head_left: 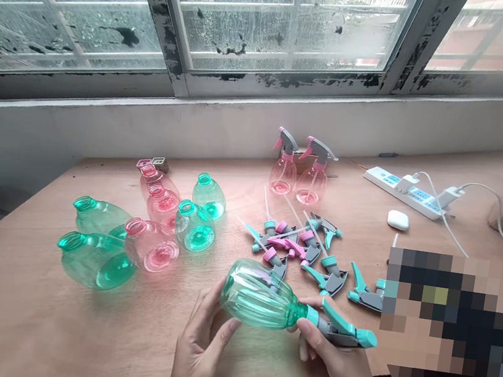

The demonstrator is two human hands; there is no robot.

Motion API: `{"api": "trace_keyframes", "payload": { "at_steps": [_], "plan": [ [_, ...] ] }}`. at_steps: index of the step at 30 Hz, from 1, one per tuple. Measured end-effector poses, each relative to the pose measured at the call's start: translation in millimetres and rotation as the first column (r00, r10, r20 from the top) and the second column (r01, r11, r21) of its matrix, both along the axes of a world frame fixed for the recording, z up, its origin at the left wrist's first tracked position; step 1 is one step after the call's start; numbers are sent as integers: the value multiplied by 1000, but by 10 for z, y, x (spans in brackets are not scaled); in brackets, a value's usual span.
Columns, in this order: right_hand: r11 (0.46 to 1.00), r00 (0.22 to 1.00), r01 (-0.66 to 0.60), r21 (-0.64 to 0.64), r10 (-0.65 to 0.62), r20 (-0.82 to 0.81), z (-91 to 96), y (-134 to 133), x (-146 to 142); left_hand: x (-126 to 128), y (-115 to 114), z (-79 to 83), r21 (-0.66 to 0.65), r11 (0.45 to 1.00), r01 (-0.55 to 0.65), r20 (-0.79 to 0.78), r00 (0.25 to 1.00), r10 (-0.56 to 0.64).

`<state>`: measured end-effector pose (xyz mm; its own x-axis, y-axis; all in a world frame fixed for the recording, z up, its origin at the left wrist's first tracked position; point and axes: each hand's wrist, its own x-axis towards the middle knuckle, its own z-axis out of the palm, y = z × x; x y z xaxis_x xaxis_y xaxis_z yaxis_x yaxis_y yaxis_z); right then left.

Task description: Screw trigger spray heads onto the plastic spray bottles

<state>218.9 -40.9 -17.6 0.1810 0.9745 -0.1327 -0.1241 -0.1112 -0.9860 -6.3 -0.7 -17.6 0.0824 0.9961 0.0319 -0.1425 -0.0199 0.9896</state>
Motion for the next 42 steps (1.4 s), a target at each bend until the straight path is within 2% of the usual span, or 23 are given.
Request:
{"api": "trace_keyframes", "payload": {
  "at_steps": [4, 7, 11, 15, 17, 21, 25, 29, 34, 42],
  "plan": [
    [1000, 1000, 10, 8, -10, -6, -4, 0, -1, 38, -22, -3, 6, 1000, 14, -3, 1000, -14],
    [1000, 1000, -3, -6, 3, -17, -3, -5, -4, 104, -72, 79, 14, 1000, -17, -35, 999, 18],
    [1000, 1000, -5, -11, 5, -10, 2, -6, -20, 147, -87, 153, -37, 997, -71, 1, 997, 71],
    [998, 999, 50, -27, -51, -13, 15, 1, -30, 82, -26, 36, -36, 986, -162, -74, 984, 159],
    [999, 999, 38, -9, -38, -29, 15, 4, -20, 50, -9, -38, -36, 981, -193, -101, 977, 188],
    [1000, 999, 10, 7, -10, -32, -9, 1, 10, 89, -51, -46, -44, 985, -167, -65, 984, 164],
    [1000, 999, 15, -9, -15, -35, -19, -8, 17, 173, -117, 93, -9, 990, -144, -46, 989, 144],
    [1000, 998, -16, -1, 16, -58, 3, -14, 10, 147, -92, 192, 13, 995, -100, -60, 993, 101],
    [999, 998, -36, -5, 35, -60, 4, -17, 11, 108, -50, 186, 2, 994, -112, -46, 993, 112],
    [1000, 996, -18, -2, 18, -85, -20, -23, 4, 158, -135, 199, -54, 991, -125, 50, 991, 127]
  ]
}}
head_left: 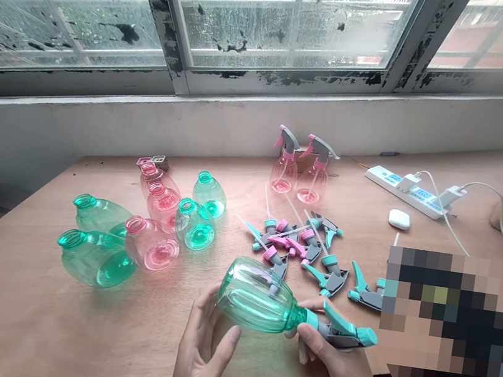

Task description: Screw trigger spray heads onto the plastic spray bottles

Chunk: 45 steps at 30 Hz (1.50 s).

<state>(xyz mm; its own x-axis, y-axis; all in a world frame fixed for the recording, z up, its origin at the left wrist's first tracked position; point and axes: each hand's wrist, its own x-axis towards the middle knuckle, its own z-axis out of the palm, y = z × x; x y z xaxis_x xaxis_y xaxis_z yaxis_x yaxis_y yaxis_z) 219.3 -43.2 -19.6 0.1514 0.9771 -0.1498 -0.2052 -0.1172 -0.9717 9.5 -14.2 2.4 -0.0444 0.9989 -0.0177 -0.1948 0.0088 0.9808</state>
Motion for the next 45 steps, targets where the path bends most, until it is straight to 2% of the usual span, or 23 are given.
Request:
{"api": "trace_keyframes", "payload": {
  "at_steps": [6, 11, 16, 20, 26, 31, 34, 38, 42, 45],
  "plan": [
    [997, 990, -75, -34, 79, 116, 14, -12, 11, -38, 59, -20, -23, 999, -40, -80, 996, 38],
    [999, 996, -20, -40, 24, 85, 55, 21, -29, -28, 66, -68, 8, 998, -61, -86, 994, 61],
    [1000, 989, 6, -12, -4, 146, 78, 38, -44, -3, 30, -67, -23, 999, -50, -23, 999, 49],
    [1000, 991, -11, -2, 11, 134, 84, 29, -25, -4, 9, -19, -18, 1000, -15, -26, 1000, 15],
    [999, 997, -34, -25, 36, 69, 16, 4, 24, -12, 44, 47, -27, 997, -71, -54, 996, 70],
    [998, 996, -48, -30, 50, 80, -11, 8, 34, -63, 86, 0, 76, 997, 0, -140, 990, 10],
    [999, 997, -14, -37, 16, 69, 12, 21, 23, -71, 72, -44, 65, 997, 42, -112, 993, -34],
    [1000, 997, -21, -1, 21, 75, 20, 30, 18, -32, 34, -29, 6, 1000, -7, -51, 999, 7],
    [1000, 999, -12, -17, 13, 48, 19, 24, 24, -14, 49, 31, 63, 995, -72, -11, 997, 73],
    [999, 998, -34, -7, 35, 57, 27, 21, 25, -12, 70, 37, 31, 993, -116, 24, 993, 115]
  ]
}}
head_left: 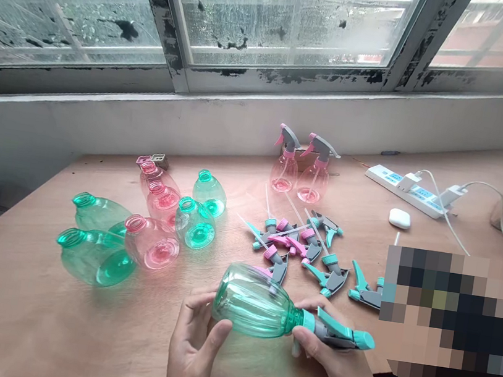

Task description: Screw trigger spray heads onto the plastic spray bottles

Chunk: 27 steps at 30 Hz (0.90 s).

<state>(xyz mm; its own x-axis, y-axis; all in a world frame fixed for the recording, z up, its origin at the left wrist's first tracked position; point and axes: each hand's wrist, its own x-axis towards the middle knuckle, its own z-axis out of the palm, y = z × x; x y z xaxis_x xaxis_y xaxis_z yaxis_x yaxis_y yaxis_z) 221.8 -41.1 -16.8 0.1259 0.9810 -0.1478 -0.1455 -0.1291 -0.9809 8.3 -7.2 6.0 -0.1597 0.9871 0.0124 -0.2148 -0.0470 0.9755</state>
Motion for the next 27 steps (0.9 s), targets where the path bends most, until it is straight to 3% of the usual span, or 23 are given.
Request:
{"api": "trace_keyframes", "payload": {
  "at_steps": [4, 8, 12, 19, 23, 27],
  "plan": [
    [1000, 999, 19, -8, -19, -28, 3, 4, -3, -12, 4, -70, -48, 999, 19, -30, 999, -21],
    [998, 996, 55, 12, -54, -67, 2, 9, -9, -75, 28, -153, 10, 988, 154, -122, 981, -152],
    [998, 994, 55, 11, -54, -93, -4, 3, -10, -101, 18, -131, 55, 966, 252, -174, 955, -239],
    [1000, 997, 10, -13, -11, -80, -25, -13, -5, -10, -60, -20, 32, 990, 140, -60, 989, -138],
    [999, 997, 4, -42, -8, -74, -27, -19, -3, -13, -21, -82, -1, 998, 66, -39, 997, -66],
    [999, 996, 20, -46, -24, -91, -52, -23, 1, -67, 9, -167, -5, 996, 87, -97, 991, -87]
  ]
}}
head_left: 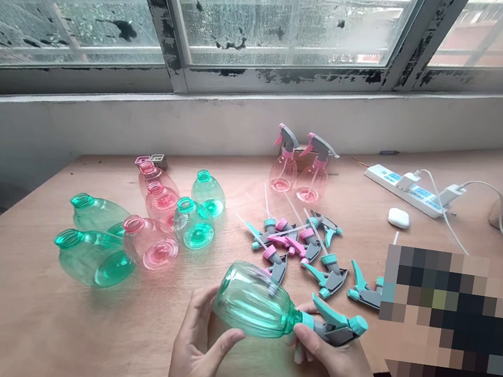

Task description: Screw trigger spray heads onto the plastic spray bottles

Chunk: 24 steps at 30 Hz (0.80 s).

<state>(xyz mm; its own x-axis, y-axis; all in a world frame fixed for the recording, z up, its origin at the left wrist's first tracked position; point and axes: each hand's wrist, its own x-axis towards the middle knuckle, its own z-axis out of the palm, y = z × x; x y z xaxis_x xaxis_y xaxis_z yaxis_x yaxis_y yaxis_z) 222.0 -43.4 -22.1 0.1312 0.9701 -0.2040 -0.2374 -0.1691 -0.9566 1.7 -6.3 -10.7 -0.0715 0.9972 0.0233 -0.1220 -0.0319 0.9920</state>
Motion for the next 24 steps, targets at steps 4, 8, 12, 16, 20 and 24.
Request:
{"api": "trace_keyframes", "payload": {
  "at_steps": [4, 8, 12, 16, 20, 24],
  "plan": [
    [1000, 1000, 21, 13, -20, -16, -28, -3, 4, -52, 17, -27, 92, 987, 134, -195, 974, -114],
    [1000, 1000, 7, 5, -7, 4, -34, -11, 3, 10, -18, 45, 76, 988, 131, -148, 982, -119],
    [1000, 1000, 5, 2, -5, 20, -23, -11, 0, 79, -48, 102, 20, 998, 53, -40, 998, -52],
    [1000, 999, 6, 15, -7, 49, -11, 2, 0, 45, -23, 54, 14, 998, 55, -62, 997, -54],
    [1000, 998, 6, 1, -6, 68, -18, 4, 0, 43, -31, 24, 35, 997, 66, -119, 991, -61],
    [1000, 998, 14, -9, -14, 59, -8, -7, -1, 97, -77, 90, 34, 999, 20, -33, 999, -19]
  ]
}}
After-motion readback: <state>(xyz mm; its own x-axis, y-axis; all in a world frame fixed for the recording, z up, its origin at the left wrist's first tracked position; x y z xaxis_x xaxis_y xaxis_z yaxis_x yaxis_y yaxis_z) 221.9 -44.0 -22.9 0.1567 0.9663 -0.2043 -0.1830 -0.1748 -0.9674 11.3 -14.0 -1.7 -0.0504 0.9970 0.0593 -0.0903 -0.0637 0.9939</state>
